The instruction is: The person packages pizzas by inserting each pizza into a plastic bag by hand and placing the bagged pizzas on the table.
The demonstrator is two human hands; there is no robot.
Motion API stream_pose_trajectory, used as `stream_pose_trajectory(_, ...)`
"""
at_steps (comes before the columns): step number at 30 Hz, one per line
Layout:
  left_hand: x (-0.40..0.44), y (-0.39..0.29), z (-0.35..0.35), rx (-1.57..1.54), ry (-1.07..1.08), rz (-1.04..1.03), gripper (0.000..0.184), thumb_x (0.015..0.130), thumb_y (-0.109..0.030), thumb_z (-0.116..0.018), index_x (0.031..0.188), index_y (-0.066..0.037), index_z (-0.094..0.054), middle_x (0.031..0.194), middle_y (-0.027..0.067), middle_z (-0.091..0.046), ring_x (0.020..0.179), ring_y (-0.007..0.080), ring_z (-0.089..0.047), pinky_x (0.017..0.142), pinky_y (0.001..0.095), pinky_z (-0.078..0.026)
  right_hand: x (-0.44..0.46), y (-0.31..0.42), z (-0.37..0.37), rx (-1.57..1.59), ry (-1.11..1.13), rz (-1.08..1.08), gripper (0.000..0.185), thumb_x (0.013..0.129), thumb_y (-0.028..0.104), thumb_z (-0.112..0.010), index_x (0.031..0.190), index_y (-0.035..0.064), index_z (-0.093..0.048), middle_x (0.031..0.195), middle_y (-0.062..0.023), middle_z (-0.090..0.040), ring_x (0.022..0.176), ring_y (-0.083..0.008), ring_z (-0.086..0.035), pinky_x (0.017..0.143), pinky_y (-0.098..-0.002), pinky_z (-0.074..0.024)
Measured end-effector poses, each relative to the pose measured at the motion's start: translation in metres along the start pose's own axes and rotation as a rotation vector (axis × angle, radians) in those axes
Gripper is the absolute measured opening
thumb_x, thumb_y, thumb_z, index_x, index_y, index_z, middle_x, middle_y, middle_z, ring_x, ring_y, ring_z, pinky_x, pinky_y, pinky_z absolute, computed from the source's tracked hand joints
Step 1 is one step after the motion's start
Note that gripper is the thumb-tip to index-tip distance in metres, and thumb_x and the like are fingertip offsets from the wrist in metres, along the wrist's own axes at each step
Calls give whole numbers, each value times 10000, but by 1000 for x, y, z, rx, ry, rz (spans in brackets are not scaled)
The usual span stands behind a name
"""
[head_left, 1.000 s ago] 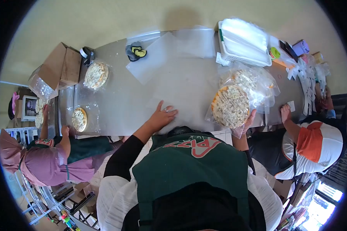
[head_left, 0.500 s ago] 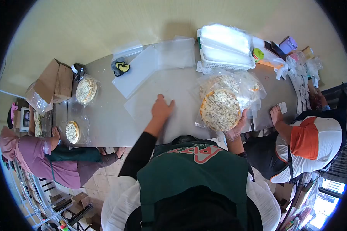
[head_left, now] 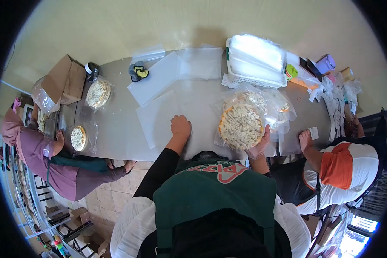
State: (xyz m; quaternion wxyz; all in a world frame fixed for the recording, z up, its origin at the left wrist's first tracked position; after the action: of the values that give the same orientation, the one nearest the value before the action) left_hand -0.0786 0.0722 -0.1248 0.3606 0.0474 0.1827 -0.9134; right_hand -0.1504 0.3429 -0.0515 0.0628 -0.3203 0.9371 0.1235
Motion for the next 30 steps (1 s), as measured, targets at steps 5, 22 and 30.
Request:
stream_pose_trajectory(5,-17,22,14,-72,-102,-114,142,754,-133,-544,825,-10,-553,856,197,-574,830,379,-573,729,460,-484,10,-8,9,36,-9,-24,689,846,528,-438,1345,59,-365,1358,-186,-392,1231,-378,-390,1021,-546,-290)
stream_pose_trajectory(22,-23,96,110,-178,-104,-850,137,702,-18,-616,752,-51,-492,715,124,-526,735,316,-532,649,388,-427,13,-102,-14,131,13,28,707,846,505,-442,1358,31,-328,1374,-208,-359,1245,-398,-363,1031,-559,-265)
stream_pose_trajectory(30,0,102,107,-185,-57,-891,91,690,-15,-616,758,-41,-560,775,120,-575,775,308,-548,673,386,-442,-1,-134,-12,98,1,39,720,836,525,-461,1340,23,-350,1344,-215,-394,1215,-390,-403,1013,-532,-312)
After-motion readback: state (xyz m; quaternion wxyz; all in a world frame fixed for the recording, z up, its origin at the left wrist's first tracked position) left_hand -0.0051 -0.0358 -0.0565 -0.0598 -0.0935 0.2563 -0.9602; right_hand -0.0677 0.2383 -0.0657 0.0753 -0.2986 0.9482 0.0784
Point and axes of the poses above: each hand's wrist, its own x-axis towards the middle knuckle, its own z-axis out of the back of the hand, y = z × x, the point moved 2 cm from there along x, towards the middle knuckle
